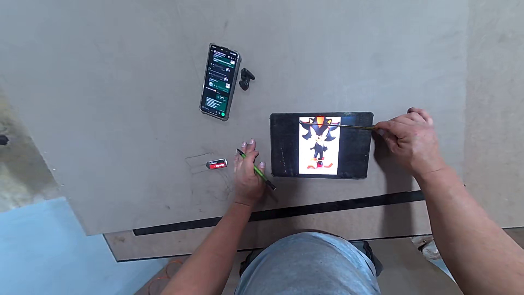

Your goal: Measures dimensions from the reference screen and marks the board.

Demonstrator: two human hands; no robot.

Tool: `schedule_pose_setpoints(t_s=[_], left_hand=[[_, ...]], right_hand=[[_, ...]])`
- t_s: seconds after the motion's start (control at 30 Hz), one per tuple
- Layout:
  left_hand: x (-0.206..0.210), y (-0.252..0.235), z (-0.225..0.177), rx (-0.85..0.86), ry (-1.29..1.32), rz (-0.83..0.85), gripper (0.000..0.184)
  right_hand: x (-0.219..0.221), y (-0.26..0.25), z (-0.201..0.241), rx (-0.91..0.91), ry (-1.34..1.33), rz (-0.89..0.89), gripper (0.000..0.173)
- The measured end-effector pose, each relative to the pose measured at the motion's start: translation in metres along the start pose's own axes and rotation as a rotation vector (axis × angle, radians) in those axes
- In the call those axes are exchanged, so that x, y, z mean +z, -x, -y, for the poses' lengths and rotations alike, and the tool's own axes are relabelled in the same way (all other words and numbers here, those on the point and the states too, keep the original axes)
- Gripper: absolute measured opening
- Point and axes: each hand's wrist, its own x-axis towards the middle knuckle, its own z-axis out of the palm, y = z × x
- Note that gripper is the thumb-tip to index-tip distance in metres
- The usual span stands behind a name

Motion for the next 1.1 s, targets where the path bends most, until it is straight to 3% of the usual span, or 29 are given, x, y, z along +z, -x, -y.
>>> schedule_pose_setpoints(t_s=[0.6,1.1], left_hand=[[0.001,0.0,-0.001,-0.003,-0.011,0.008,0.038],[0.003,0.001,0.002,0.02,-0.011,-0.004,0.039]], right_hand=[[-0.002,0.001,0.004,0.008,0.011,-0.007,0.029],[0.01,0.059,0.027,0.03,-0.028,0.001,0.027]])
